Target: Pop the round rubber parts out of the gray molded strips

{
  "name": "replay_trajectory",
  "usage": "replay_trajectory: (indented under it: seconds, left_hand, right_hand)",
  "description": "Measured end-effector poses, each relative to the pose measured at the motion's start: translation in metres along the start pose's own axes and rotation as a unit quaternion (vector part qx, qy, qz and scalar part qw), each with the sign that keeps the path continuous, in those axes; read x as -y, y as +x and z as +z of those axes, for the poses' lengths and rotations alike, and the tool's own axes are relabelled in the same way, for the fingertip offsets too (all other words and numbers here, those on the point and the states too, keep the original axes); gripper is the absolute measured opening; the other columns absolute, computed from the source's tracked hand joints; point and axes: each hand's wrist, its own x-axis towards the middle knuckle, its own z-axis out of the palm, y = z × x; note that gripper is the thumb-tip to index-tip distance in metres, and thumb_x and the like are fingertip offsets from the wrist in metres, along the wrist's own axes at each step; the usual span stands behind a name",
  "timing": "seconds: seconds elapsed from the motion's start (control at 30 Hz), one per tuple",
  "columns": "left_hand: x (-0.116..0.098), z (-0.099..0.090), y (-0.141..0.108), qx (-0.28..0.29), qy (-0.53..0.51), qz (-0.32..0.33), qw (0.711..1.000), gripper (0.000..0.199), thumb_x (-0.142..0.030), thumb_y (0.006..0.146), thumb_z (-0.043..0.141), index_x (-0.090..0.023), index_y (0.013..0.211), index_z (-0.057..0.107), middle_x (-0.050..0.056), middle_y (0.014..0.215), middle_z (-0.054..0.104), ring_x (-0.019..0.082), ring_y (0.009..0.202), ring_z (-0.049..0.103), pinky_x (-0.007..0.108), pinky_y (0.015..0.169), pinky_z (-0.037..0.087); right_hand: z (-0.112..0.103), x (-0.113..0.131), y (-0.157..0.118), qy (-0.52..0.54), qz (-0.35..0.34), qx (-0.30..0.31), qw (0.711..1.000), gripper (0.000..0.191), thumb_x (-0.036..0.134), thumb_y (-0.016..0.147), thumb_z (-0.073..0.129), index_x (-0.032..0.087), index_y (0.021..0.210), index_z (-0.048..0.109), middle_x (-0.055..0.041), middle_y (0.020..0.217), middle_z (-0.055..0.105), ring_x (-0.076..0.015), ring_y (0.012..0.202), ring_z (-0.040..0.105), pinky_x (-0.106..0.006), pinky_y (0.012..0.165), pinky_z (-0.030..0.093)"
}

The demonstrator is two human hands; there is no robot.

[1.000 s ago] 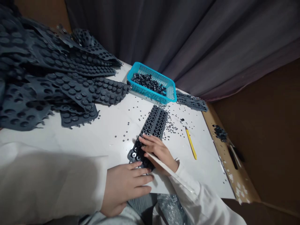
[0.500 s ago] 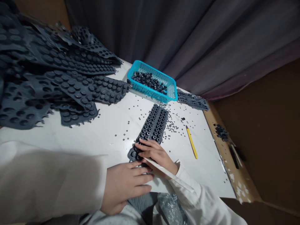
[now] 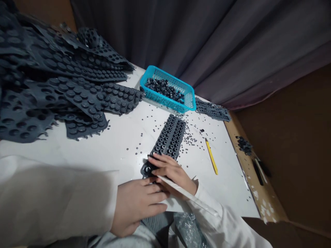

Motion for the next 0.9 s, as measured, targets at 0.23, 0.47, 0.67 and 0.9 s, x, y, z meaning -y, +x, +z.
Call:
replay_trajectory:
  seconds: [0.23, 0.47, 0.67, 0.9]
  left_hand:
    - [-0.002, 0.000, 0.000, -0.001, 0.003, -0.015, 1.000, 0.071, -0.028, 0.062, 0.058, -0.018, 0.129, 0.039, 0.008, 0.130, 0.050, 0.026, 0.108, 0.050, 0.039, 0.098, 0.033]
    - [-0.002, 0.000, 0.000, -0.002, 0.010, -0.014, 1.000, 0.073, -0.029, 0.061, 0.060, -0.019, 0.130, 0.039, 0.008, 0.132, 0.048, 0.026, 0.108, 0.050, 0.040, 0.096, 0.035]
    - [-0.001, -0.002, 0.001, -0.002, -0.009, -0.005, 1.000, 0.071, -0.029, 0.061, 0.061, -0.017, 0.128, 0.042, 0.009, 0.131, 0.050, 0.027, 0.117, 0.046, 0.042, 0.104, 0.032]
    - [0.001, -0.001, -0.002, 0.012, -0.014, 0.010, 1.000, 0.072, -0.027, 0.065, 0.056, -0.015, 0.133, 0.037, 0.009, 0.145, 0.035, 0.027, 0.135, 0.028, 0.047, 0.112, 0.019]
  right_hand:
    - [0.006, 0.003, -0.007, 0.019, -0.009, 0.025, 0.999, 0.018, 0.031, 0.091, 0.049, 0.019, 0.101, 0.058, -0.0103, 0.121, 0.061, -0.0180, 0.130, 0.040, -0.044, 0.108, 0.030]
    - [0.004, 0.003, -0.004, -0.016, -0.024, 0.034, 0.999, 0.018, 0.029, 0.091, 0.048, 0.018, 0.102, 0.057, -0.0088, 0.120, 0.062, -0.0170, 0.129, 0.041, -0.042, 0.107, 0.033]
    - [-0.002, -0.002, -0.003, -0.154, -0.129, 0.011, 0.980, 0.018, 0.014, 0.088, 0.050, 0.020, 0.104, 0.057, -0.0094, 0.125, 0.059, -0.0177, 0.122, 0.049, -0.039, 0.101, 0.044]
    - [-0.022, -0.018, 0.004, -0.185, -0.003, -0.139, 0.973, 0.034, 0.010, 0.087, 0.050, 0.023, 0.119, 0.048, -0.0121, 0.130, 0.054, -0.0194, 0.120, 0.052, -0.043, 0.099, 0.046]
